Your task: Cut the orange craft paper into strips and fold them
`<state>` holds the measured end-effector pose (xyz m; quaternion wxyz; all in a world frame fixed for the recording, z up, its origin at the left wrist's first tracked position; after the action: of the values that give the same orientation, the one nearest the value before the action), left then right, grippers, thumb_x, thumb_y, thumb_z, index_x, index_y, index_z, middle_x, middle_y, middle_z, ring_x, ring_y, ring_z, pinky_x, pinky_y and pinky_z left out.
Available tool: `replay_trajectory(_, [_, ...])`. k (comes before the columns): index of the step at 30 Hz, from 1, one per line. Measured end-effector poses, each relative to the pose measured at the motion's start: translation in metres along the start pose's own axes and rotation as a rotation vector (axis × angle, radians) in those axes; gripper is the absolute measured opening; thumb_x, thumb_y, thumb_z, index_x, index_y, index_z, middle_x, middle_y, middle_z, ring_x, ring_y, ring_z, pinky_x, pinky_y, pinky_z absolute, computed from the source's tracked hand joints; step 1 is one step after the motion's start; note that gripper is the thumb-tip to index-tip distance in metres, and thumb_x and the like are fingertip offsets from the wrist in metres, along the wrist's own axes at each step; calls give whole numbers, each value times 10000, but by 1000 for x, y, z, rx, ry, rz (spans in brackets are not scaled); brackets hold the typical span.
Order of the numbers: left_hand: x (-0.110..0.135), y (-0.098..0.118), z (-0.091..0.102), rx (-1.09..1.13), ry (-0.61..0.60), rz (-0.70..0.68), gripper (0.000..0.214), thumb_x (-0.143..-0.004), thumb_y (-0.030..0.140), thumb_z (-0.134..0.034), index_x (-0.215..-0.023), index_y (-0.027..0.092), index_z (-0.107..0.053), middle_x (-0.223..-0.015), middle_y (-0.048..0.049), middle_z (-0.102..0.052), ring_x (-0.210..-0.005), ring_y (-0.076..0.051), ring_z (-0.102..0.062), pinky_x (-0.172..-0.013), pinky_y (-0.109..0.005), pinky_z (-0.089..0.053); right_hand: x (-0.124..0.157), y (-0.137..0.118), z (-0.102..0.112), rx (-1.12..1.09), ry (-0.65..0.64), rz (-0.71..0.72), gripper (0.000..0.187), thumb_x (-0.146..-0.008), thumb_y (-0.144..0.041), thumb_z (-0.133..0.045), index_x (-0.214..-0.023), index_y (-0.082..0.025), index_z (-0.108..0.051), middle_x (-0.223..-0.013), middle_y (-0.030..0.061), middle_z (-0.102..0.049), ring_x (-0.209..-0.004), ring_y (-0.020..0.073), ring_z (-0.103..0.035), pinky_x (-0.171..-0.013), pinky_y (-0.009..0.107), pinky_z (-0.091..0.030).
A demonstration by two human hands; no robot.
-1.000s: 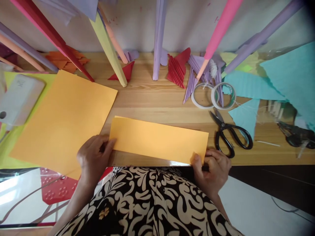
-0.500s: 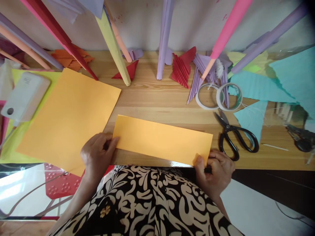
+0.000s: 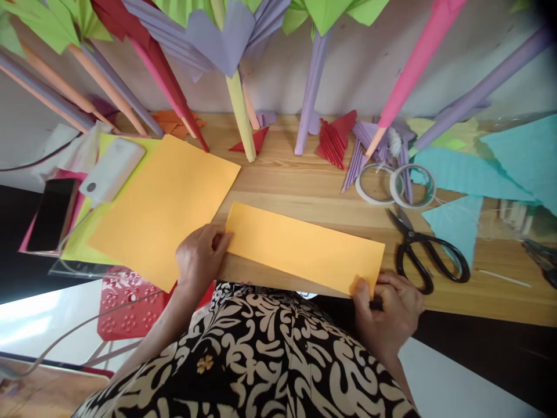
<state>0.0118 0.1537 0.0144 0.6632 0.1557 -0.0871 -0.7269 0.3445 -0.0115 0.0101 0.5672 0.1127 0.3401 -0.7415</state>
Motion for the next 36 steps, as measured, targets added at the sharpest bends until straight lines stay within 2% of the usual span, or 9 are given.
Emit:
replay_trajectory(6, [0,-5,-3,-28,-19,46,200,-908,377,-611,-1005,229,-703,-645,14,-597,-622,-175,-567,-568,-268,-315,0,-2,1,2,29,21,286,-857,-209,-722,-669,-217,-506,-888,51,-644,-928,245,-623,-842,404,-444])
replay_trajectory(12, [1,1,1,-28,31,-21,259,-928,289,-588,-1164,232,-677,-810,-4,-681,-685,-167,-607,-590,-263,-345,-1,-3,1,-13,55,36,292,-856,-207,-716,-656,-216,-503,-885,52,-650,-910,245,-628,-835,408,-452])
replay_trajectory(17, [3,12,2,-50,45,-173,243,-987,268,-503,-1037,248,-740,-939,-35,-741,-777,-171,-654,-620,-272,-377,0,-1,0,-27,49,7,289,-868,-234,-712,-661,-219,-510,-884,58,-660,-916,245,-630,-860,413,-457])
replay_trajectory(21, [2,11,1,-85,41,-210,263,-986,262,-487,-1044,245,-743,-985,-37,-759,-819,-186,-673,-623,-278,-385,1,0,0,-55,41,-62,90,-887,-275,-671,-898,-207,-613,-961,87,-698,-974,264,-636,-907,431,-466])
replay_trajectory(26, [0,13,5,-133,58,-286,265,-979,263,-474,-1024,237,-734,-960,-43,-760,-817,-210,-672,-620,-304,-397,2,5,-4,-40,-21,-161,267,-900,-317,-619,-1131,-185,-638,-1045,115,-706,-1026,287,-624,-936,458,-463])
replay_trajectory(29, [6,35,21,-146,149,-403,237,-969,260,-505,-947,213,-736,-873,-69,-735,-809,-240,-657,-712,-355,-451,1,4,-4,-34,-16,-155,275,-901,-303,-618,-1149,-187,-649,-1048,115,-712,-1016,288,-631,-934,466,-471])
replay_trajectory(32, [24,75,37,18,252,-576,200,-967,222,-535,-987,189,-731,-973,-88,-753,-900,-254,-675,-873,-437,-501,1,0,-3,-33,9,-107,245,-908,-271,-615,-1134,-192,-665,-1063,116,-719,-1033,283,-639,-949,465,-477])
replay_trajectory(34, [44,109,33,203,181,-793,210,-971,205,-548,-1099,174,-712,-1080,-89,-762,-1019,-238,-687,-986,-447,-507,1,-3,-3,-36,24,-77,214,-915,-257,-608,-1108,-192,-676,-1066,116,-722,-1049,281,-640,-961,464,-477])
replay_trajectory(36, [67,139,15,307,14,-1016,276,-989,228,-545,-1222,154,-673,-1244,-98,-732,-1175,-221,-661,-1051,-414,-503,1,-4,-3,-37,29,-62,194,-921,-246,-600,-1087,-192,-684,-1059,116,-725,-1053,280,-640,-961,462,-477])
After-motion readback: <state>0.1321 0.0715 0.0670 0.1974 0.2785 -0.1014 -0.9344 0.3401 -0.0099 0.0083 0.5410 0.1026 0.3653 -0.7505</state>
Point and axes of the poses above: each hand's wrist, its own x-axis away from the middle knuckle, its own z-axis out of the back of the hand, y = z × x, the point moved 8 cm from there along -x, towards the middle knuckle
